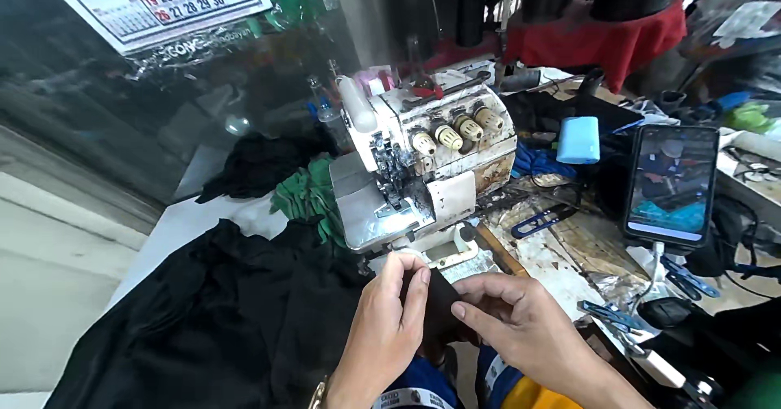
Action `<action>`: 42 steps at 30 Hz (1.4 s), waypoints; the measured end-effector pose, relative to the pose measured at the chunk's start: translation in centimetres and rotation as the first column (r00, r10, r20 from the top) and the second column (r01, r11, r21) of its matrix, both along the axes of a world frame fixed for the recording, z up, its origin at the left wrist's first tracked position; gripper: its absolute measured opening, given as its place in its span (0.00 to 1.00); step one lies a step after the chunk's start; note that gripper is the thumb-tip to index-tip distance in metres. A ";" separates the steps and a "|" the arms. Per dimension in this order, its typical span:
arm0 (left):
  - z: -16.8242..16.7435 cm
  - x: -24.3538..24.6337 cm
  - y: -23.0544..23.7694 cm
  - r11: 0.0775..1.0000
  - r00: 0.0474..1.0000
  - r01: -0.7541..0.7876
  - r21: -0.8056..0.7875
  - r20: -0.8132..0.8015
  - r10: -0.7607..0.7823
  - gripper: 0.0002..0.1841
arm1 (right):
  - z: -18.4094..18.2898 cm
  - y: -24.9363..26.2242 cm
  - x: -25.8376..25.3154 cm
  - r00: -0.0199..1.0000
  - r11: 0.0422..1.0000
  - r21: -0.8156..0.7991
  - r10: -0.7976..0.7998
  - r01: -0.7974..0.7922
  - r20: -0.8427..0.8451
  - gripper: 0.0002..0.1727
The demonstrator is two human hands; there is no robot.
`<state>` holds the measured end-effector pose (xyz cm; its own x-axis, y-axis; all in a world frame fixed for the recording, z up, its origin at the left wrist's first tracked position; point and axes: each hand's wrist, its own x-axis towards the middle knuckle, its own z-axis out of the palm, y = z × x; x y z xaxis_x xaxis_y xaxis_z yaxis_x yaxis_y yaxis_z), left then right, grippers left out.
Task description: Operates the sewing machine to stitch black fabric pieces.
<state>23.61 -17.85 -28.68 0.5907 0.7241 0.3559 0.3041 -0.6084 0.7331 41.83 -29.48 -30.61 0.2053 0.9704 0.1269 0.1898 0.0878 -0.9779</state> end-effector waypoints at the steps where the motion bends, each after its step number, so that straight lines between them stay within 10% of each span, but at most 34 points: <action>1: 0.1 0.0 0.0 1.000 1.000 -0.014 0.006 -0.006 0.014 0.09 | 0.0 0.1 -0.1 1.000 1.000 -0.003 0.009 -0.009 0.028 0.12; 24: 2.7 -2.0 2.2 0.958 0.956 -0.214 0.193 -0.158 0.245 0.14 | 1.4 3.8 -0.3 0.992 0.997 0.052 0.054 -0.060 0.114 0.13; 31: 5.2 1.3 8.0 0.789 0.897 -0.279 0.547 -0.146 0.418 0.11 | 3.0 9.7 0.2 0.992 0.998 -0.050 -0.051 0.045 -0.116 0.14; 42: 5.6 2.7 12.5 0.812 0.843 -0.214 0.543 -0.317 0.434 0.14 | 2.2 12.6 -1.8 0.940 0.969 -0.029 -0.247 0.247 -0.234 0.22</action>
<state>26.29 -5.30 -23.07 0.5185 0.7058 0.4827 0.7483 -0.6477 0.1433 40.00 -16.93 -28.44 0.4624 0.8854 0.0472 -0.0284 0.0680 -0.9973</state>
